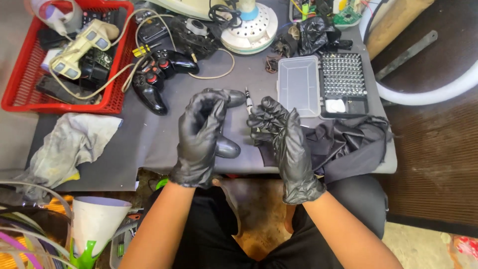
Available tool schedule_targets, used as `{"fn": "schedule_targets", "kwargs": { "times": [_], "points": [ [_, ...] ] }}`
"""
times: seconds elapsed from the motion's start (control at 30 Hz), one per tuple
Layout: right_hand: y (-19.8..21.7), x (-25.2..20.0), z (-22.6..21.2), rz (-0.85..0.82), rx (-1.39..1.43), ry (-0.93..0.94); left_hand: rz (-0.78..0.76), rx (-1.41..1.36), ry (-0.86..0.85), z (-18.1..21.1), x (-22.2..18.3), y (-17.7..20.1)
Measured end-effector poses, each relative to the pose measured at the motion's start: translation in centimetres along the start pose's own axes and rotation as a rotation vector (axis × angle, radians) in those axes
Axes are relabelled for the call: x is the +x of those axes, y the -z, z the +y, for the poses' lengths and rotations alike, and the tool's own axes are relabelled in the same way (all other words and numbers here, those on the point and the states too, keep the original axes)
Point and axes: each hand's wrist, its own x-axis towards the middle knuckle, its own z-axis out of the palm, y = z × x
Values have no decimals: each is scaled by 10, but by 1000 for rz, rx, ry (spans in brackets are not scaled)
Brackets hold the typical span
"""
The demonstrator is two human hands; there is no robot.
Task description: Cleaning a game controller shell using a cloth on a repair workbench.
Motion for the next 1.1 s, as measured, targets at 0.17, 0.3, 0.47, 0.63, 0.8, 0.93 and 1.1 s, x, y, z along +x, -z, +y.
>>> {"fn": "schedule_targets", "kwargs": {
  "times": [0.17, 0.3, 0.47, 0.63, 0.8, 0.93, 1.1],
  "points": [
    [-54, 5, -66, -5, 134, -130, 221, 1027, -354, -9, -24, 48],
    [-65, -2, -50, 161, -239, -67, 337, 1172, 133, -13, -40, 76],
    [-60, -7, -19, -222, -910, 519, 184, 1117, 869, -23, -38, 85],
    [-65, -9, -1, -265, -1397, 825, 9, 927, 1097, 26, -1, 43],
    [-48, -17, 51, -173, -1416, 900, 74, 396, 968, 14, -4, 59],
    [-46, -21, 46, -249, -1030, 679, 9, 414, 805, 25, -4, 54],
    [-70, -19, 6, -316, -1325, 927, 218, 121, 564, -10, -17, 63]
  ]
}}
